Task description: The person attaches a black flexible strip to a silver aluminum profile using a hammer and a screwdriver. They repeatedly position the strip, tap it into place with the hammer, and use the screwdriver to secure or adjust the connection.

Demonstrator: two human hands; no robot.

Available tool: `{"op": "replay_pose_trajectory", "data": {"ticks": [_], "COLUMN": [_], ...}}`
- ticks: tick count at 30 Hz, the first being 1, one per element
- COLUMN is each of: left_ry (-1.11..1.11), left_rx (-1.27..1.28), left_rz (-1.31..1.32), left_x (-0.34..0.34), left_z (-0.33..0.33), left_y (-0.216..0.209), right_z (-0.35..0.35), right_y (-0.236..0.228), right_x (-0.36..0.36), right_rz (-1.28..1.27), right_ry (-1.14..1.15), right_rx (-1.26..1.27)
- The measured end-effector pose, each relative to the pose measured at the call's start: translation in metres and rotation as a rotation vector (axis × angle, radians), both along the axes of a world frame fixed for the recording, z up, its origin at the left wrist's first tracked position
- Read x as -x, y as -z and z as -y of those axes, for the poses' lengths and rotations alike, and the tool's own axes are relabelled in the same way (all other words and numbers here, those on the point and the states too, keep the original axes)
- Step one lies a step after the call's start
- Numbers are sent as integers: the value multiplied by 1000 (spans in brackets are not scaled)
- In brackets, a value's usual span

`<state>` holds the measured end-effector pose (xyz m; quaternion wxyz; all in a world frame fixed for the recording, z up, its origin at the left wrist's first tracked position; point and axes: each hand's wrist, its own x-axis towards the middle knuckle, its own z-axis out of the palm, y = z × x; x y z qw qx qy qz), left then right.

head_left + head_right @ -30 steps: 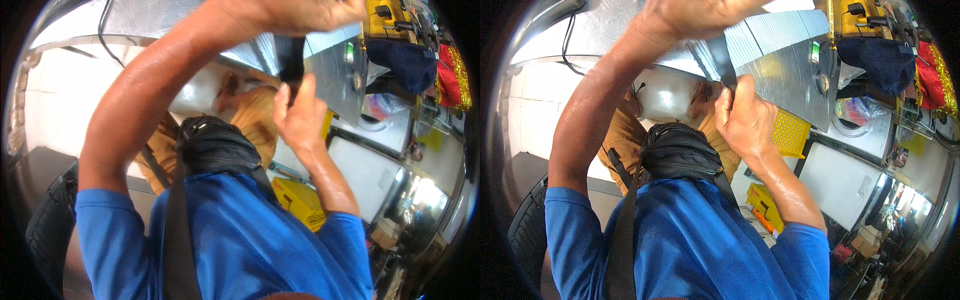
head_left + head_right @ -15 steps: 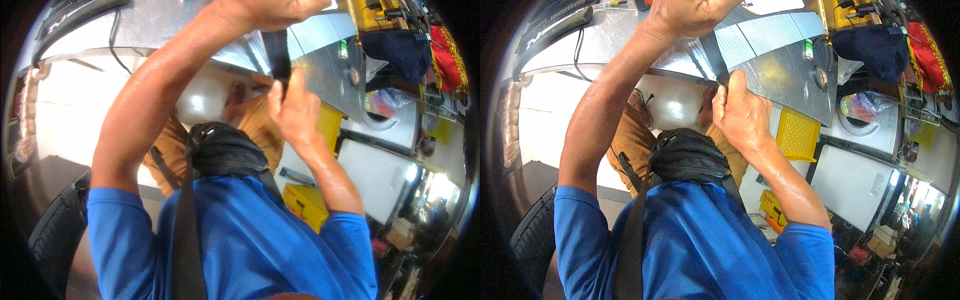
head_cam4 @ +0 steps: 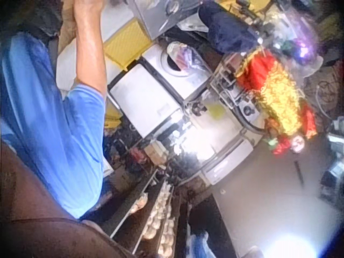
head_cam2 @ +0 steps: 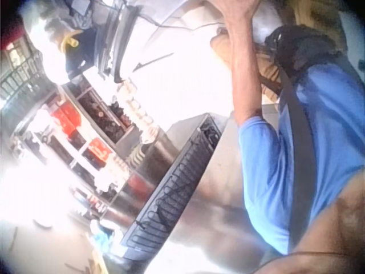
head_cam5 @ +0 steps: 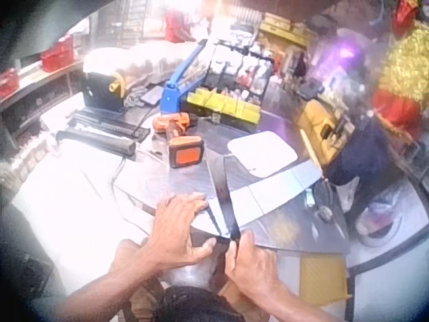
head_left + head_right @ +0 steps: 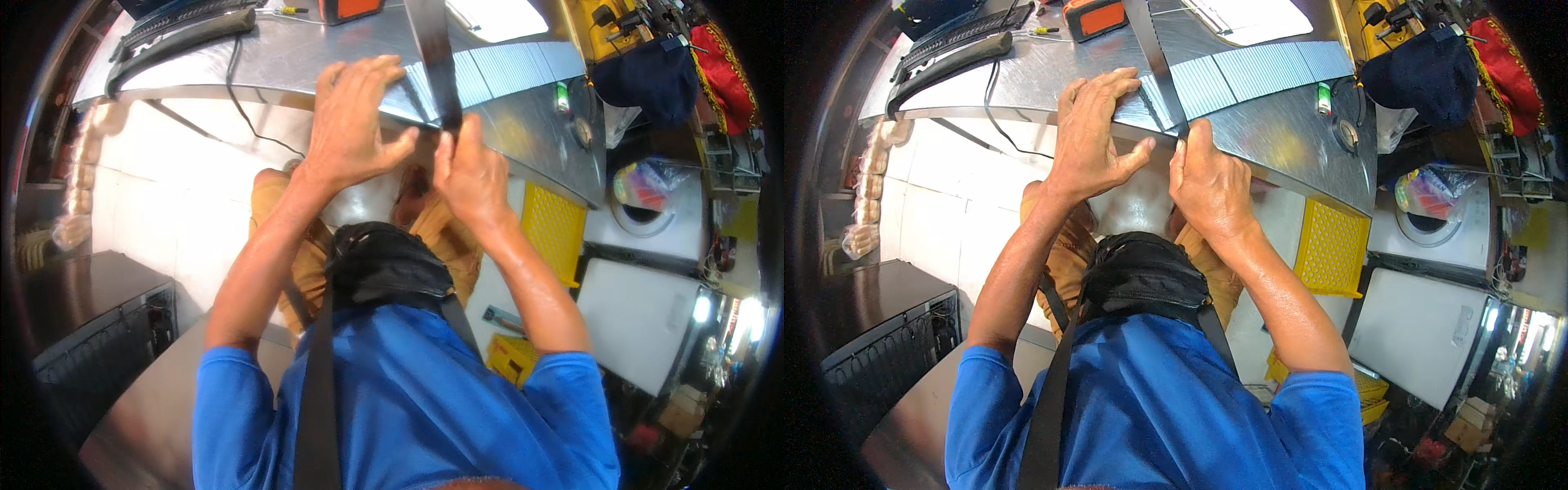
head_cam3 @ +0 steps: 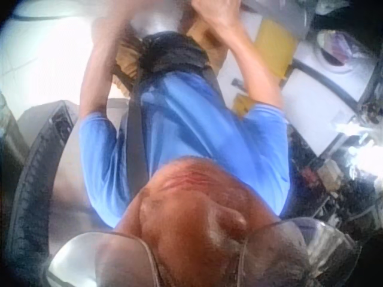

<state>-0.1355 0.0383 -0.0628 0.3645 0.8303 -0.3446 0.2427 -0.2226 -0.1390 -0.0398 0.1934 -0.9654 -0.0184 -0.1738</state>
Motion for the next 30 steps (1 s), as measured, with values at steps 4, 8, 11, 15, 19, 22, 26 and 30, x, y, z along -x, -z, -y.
{"op": "replay_pose_trajectory", "data": {"ticks": [4, 8, 11, 15, 19, 22, 26, 30], "left_ry": [-5, -38, -72, -55, -64, -43, -22, -34], "left_rx": [-35, -41, -51, -8, -5, -4, -2, 5], "left_rz": [-40, -6, 11, 20, 47, 59, 83, 130], "left_x": [3, -2, -1, -3, -3, -6, -9, -7], "left_z": [0, 3, 2, 2, 2, -1, -5, -4], "left_y": [-1, 7, 8, 8, 11, 16, 18, 17], "right_z": [-1, -3, -3, -2, 0, 1, -2, -3], "right_y": [-4, -9, -5, 7, 10, 7, -2, -8], "right_x": [-1, -1, 0, 1, -1, 2, 0, 2], "right_rz": [-31, -49, 28, 23, 58, 24, 13, -65], "right_ry": [-24, -27, -55, -24, -52, -67, -75, -55], "right_rx": [-55, -89, -75, -121, -146, -176, -299, -379]}}
